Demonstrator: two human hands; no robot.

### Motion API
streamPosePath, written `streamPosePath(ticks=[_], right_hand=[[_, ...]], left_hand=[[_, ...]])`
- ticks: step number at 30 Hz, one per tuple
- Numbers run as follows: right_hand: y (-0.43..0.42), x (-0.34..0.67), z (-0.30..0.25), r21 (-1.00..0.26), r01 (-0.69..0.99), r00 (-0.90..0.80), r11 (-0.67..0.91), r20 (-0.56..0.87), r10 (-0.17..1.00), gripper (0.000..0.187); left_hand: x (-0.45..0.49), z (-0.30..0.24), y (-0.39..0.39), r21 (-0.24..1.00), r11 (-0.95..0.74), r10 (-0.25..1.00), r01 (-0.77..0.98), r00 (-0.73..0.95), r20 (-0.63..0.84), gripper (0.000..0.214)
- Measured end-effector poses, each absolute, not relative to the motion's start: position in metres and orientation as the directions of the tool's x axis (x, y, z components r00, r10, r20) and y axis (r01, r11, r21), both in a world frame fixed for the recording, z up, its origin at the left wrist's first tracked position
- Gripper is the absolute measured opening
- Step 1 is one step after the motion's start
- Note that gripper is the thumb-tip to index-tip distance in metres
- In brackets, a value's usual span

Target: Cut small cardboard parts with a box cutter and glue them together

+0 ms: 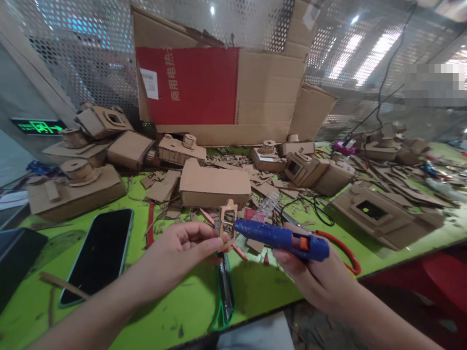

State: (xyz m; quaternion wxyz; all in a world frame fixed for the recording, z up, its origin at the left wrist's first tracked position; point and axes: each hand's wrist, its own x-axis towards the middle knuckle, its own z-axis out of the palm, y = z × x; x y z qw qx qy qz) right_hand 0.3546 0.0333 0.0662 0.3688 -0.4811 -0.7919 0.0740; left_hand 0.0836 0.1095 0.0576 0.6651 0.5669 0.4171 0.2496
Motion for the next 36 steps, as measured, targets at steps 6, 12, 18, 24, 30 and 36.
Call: streamPosePath(ticks=[6,12,18,24,30,36], right_hand=[[0.030,0.356,0.064,-0.494,0.711,-0.266,0.501,0.471,0.841,0.031],[0.029,0.356,0.063,-0.562,0.685,-0.257,0.464,0.409,0.876,0.029],[0.028,0.354,0.062,-0.603,0.643,-0.272,0.472,0.395,0.877,0.028],[0.026,0.355,0.062,-0.634,0.604,-0.288,0.484,0.393,0.873,0.027],[0.021,0.356,0.059,-0.623,0.640,-0.269,0.449,0.364,0.891,0.033],[0.023,0.356,0.057,-0.585,0.671,-0.268,0.455,0.381,0.885,0.034]], left_hand=[[0.084,0.062,0.109,0.961,0.246,0.809,0.126,0.520,-0.275,0.035],[0.085,0.063,0.110,0.958,0.264,0.812,0.113,0.510,-0.284,0.035],[0.082,0.060,0.112,0.951,0.273,0.814,0.146,0.492,-0.309,0.038],[0.081,0.058,0.115,0.954,0.255,0.834,0.157,0.463,-0.300,0.042],[0.081,0.062,0.113,0.958,0.258,0.842,0.126,0.456,-0.287,0.040],[0.082,0.061,0.115,0.959,0.273,0.848,0.080,0.451,-0.279,0.038]])
